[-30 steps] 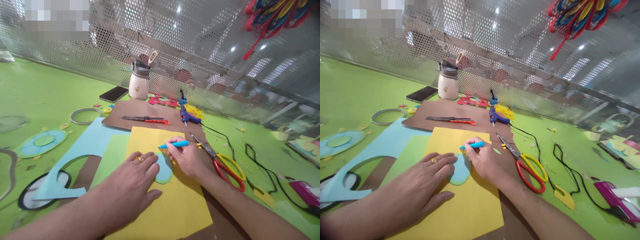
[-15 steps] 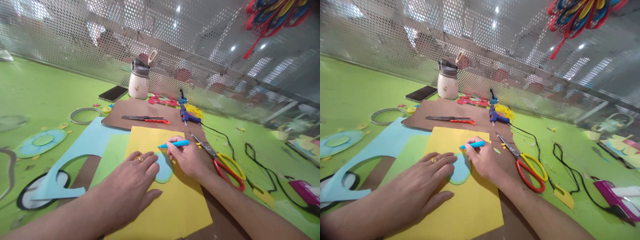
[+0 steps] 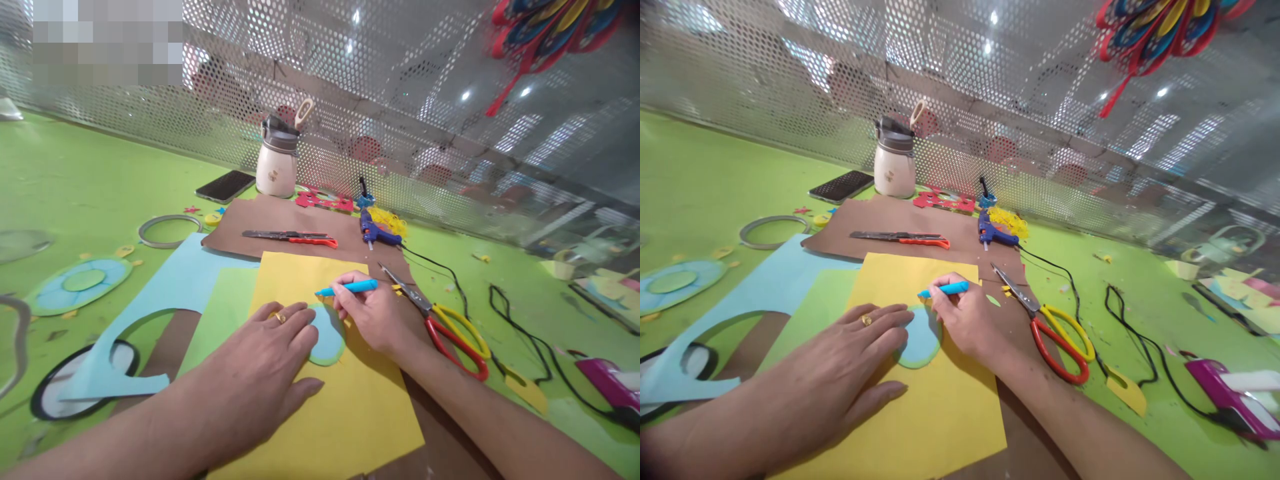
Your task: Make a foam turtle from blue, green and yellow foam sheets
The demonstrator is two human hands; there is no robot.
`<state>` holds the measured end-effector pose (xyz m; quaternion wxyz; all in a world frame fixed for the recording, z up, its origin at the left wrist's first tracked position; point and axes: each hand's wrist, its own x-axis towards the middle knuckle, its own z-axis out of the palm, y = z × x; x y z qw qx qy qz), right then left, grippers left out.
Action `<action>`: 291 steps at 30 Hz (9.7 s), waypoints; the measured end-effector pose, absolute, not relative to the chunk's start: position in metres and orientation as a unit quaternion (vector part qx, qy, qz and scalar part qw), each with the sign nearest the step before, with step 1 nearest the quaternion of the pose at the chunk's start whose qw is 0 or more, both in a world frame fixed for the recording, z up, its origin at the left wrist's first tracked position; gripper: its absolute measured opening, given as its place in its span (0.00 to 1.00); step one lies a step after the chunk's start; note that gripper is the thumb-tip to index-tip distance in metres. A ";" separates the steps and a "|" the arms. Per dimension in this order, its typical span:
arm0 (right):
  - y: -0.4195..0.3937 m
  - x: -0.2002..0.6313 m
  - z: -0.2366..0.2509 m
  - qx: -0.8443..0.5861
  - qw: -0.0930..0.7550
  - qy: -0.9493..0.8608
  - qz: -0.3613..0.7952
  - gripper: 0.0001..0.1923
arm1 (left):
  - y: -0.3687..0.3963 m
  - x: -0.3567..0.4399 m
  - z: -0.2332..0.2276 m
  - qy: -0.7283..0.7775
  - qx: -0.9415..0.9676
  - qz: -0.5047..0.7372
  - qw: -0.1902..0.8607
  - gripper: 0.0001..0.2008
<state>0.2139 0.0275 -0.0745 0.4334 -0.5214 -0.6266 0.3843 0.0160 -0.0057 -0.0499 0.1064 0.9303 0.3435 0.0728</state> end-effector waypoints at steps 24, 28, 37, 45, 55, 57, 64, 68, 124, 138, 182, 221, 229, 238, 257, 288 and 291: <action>0.028 0.215 -0.079 -0.526 0.436 -0.621 0.383 0.11 | -0.004 0.016 -0.053 0.338 0.932 0.085 0.099 0.11; 0.029 0.215 -0.080 -0.519 0.441 -0.620 0.390 0.11 | -0.005 0.016 -0.053 0.339 0.933 0.084 0.092 0.10; 0.028 0.215 -0.081 -0.527 0.442 -0.613 0.389 0.11 | -0.005 0.015 -0.054 0.337 0.934 0.086 0.088 0.11; 0.029 0.215 -0.080 -0.516 0.454 -0.610 0.396 0.10 | -0.004 0.017 -0.052 0.336 0.935 0.079 0.082 0.11; 0.028 0.213 -0.077 -0.522 0.454 -0.612 0.383 0.11 | -0.004 0.016 -0.054 0.334 0.934 0.096 0.082 0.10; 0.028 0.213 -0.077 -0.523 0.455 -0.612 0.381 0.11 | -0.004 0.016 -0.054 0.333 0.935 0.096 0.081 0.10; 0.028 0.213 -0.076 -0.524 0.455 -0.607 0.387 0.10 | -0.004 0.016 -0.052 0.337 0.934 0.086 0.081 0.11; 0.029 0.213 -0.076 -0.525 0.456 -0.606 0.387 0.10 | -0.005 0.017 -0.051 0.336 0.935 0.082 0.079 0.11; 0.034 0.220 -0.076 -0.513 0.531 -0.546 0.397 0.12 | -0.003 0.016 -0.050 0.330 0.937 0.084 0.078 0.08; 0.032 0.220 -0.078 -0.493 0.516 -0.570 0.407 0.08 | -0.003 0.011 -0.056 0.324 0.940 0.081 0.062 0.11; 0.031 0.218 -0.076 -0.495 0.508 -0.558 0.431 0.13 | -0.009 0.015 -0.040 0.345 0.931 0.063 0.104 0.10; 0.036 0.218 -0.077 -0.500 0.513 -0.520 0.466 0.15 | -0.006 0.010 -0.051 0.340 0.929 0.087 0.117 0.08; 0.034 0.214 -0.075 -0.488 0.513 -0.533 0.464 0.13 | -0.005 0.011 -0.050 0.345 0.929 0.080 0.111 0.08; 0.034 0.215 -0.076 -0.496 0.500 -0.550 0.450 0.12 | -0.006 0.011 -0.049 0.347 0.927 0.081 0.113 0.08; 0.035 0.212 -0.079 -0.507 0.484 -0.570 0.429 0.12 | -0.006 0.011 -0.047 0.351 0.929 0.057 0.104 0.12; 0.036 0.214 -0.078 -0.507 0.483 -0.569 0.430 0.15 | -0.004 0.008 -0.059 0.342 0.931 0.091 0.086 0.11; 0.036 0.213 -0.077 -0.507 0.484 -0.569 0.430 0.16 | -0.004 0.008 -0.059 0.342 0.931 0.094 0.086 0.10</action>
